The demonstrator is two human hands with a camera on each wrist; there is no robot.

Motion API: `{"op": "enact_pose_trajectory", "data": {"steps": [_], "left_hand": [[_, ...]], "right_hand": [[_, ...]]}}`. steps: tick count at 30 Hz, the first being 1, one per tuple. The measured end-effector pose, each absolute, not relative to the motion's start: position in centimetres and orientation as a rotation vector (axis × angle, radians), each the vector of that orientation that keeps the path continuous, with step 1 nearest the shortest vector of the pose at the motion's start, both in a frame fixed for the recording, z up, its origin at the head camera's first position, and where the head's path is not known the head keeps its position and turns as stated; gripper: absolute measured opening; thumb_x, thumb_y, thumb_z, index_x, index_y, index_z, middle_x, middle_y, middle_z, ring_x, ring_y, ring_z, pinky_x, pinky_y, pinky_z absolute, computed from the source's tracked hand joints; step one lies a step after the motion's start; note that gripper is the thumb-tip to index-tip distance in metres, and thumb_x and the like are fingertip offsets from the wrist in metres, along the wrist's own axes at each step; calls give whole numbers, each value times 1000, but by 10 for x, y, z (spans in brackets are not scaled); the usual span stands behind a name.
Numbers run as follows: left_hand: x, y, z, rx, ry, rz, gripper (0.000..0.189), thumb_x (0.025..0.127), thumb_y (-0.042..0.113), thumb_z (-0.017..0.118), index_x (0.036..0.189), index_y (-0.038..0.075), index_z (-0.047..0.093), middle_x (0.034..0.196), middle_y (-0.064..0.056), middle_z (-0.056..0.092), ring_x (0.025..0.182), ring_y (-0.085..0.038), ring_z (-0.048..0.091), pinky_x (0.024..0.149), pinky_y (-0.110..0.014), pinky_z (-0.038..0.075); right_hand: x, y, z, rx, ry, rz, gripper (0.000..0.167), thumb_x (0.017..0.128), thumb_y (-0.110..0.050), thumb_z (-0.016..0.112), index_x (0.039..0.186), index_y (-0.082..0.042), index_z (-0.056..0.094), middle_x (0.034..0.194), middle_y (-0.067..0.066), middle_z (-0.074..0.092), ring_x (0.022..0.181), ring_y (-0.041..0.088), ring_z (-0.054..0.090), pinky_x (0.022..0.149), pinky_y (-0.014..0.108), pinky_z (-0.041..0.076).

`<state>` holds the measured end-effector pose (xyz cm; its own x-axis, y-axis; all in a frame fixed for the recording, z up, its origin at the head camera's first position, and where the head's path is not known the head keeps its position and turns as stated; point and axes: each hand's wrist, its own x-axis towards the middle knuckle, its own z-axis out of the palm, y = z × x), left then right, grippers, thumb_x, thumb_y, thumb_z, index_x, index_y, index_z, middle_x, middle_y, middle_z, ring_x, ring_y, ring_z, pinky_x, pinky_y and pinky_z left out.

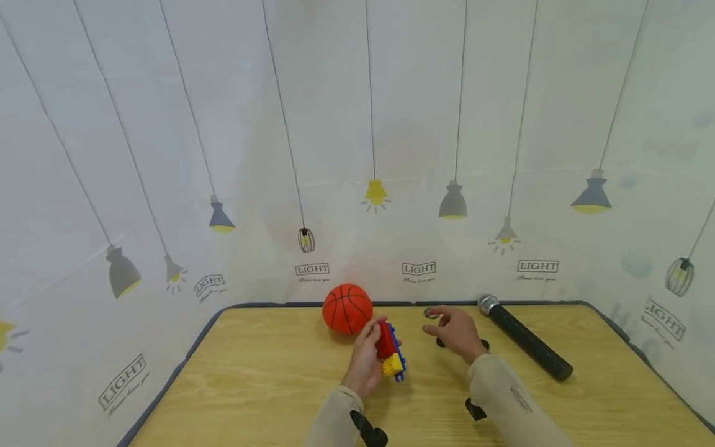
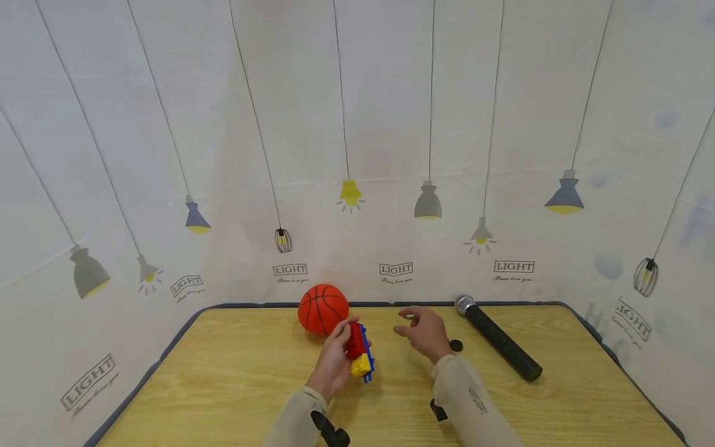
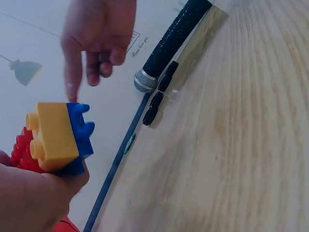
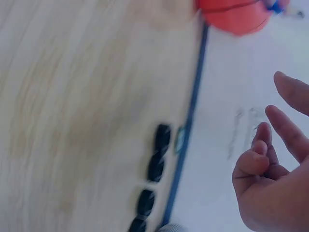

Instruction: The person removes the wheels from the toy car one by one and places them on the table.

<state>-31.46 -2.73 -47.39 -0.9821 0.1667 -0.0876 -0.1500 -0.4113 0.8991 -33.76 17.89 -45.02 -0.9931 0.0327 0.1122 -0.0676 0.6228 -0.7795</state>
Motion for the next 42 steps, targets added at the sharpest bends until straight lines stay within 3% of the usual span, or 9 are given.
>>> {"op": "enact_pose_trajectory", "data": {"steps": [4, 10, 15, 21, 25, 30, 34, 37, 42], "left_hand": [[-315, -25, -475, -26, 1523, 2533, 40, 110, 20, 33, 146, 11, 46, 154, -23, 32, 123, -34, 60, 107, -46, 48], [-318, -22, -473, -79, 1486, 2586, 38, 109, 17, 38, 144, 6, 46, 155, -27, 29, 120, -35, 60, 108, -50, 48], [-320, -22, -473, -104, 1471, 2620, 38, 108, 15, 40, 144, 6, 45, 156, -26, 27, 124, -39, 52, 112, -56, 42], [-319, -22, -474, -145, 1472, 2644, 39, 107, 17, 46, 145, 7, 44, 159, -26, 22, 135, -45, 45, 112, -56, 42], [-317, -21, -474, -143, 1461, 2655, 39, 106, 17, 49, 143, 6, 42, 158, -26, 25, 137, -44, 43, 112, -55, 42], [-314, -32, -479, 37, 1551, 2525, 42, 107, 19, 48, 144, 1, 38, 156, -30, 26, 140, -44, 43, 111, -51, 43], [-312, -53, -483, 187, 1710, 2307, 47, 106, 16, 50, 148, -1, 40, 150, -34, 35, 130, -41, 56, 107, -45, 48], [-313, -64, -485, 263, 1789, 2172, 50, 102, 9, 56, 149, 0, 41, 141, -31, 44, 117, -30, 65, 104, -41, 52], [-316, -70, -487, 344, 1959, 1993, 53, 95, 3, 64, 146, 3, 47, 130, -22, 55, 105, -19, 66, 96, -36, 57]], "right_hand": [[-324, 166, -438, 120, -2678, 1390, 36, 87, -23, 78, 120, -11, 71, 85, 6, 59, 72, 18, 48, 60, 29, 40], [-306, 155, -430, 264, -2670, 1387, 34, 86, -25, 78, 118, -14, 71, 90, 6, 60, 77, 17, 48, 63, 26, 40], [-299, 152, -436, 359, -2663, 1269, 42, 79, -24, 85, 118, -17, 71, 99, 3, 64, 88, 18, 53, 75, 31, 46], [-293, 148, -446, 373, -2648, 1250, 45, 74, -22, 89, 115, -17, 72, 110, 2, 68, 100, 22, 60, 87, 43, 51], [-291, 145, -449, 348, -2624, 1240, 36, 79, -14, 85, 113, -14, 73, 110, 1, 70, 101, 24, 62, 90, 43, 51], [-287, 148, -451, 320, -2589, 1230, 32, 80, -6, 82, 110, -12, 73, 110, 3, 71, 98, 22, 63, 90, 44, 53], [-287, 155, -452, 296, -2604, 1248, 32, 81, -4, 81, 110, -11, 72, 112, 4, 71, 100, 22, 63, 93, 45, 54], [-287, 161, -454, 282, -2629, 1242, 31, 80, -4, 81, 110, -11, 73, 112, 3, 72, 102, 25, 64, 94, 47, 54], [-287, 170, -457, 249, -2664, 1242, 32, 79, -5, 82, 109, -14, 74, 112, 2, 72, 103, 25, 64, 95, 51, 51]]}}
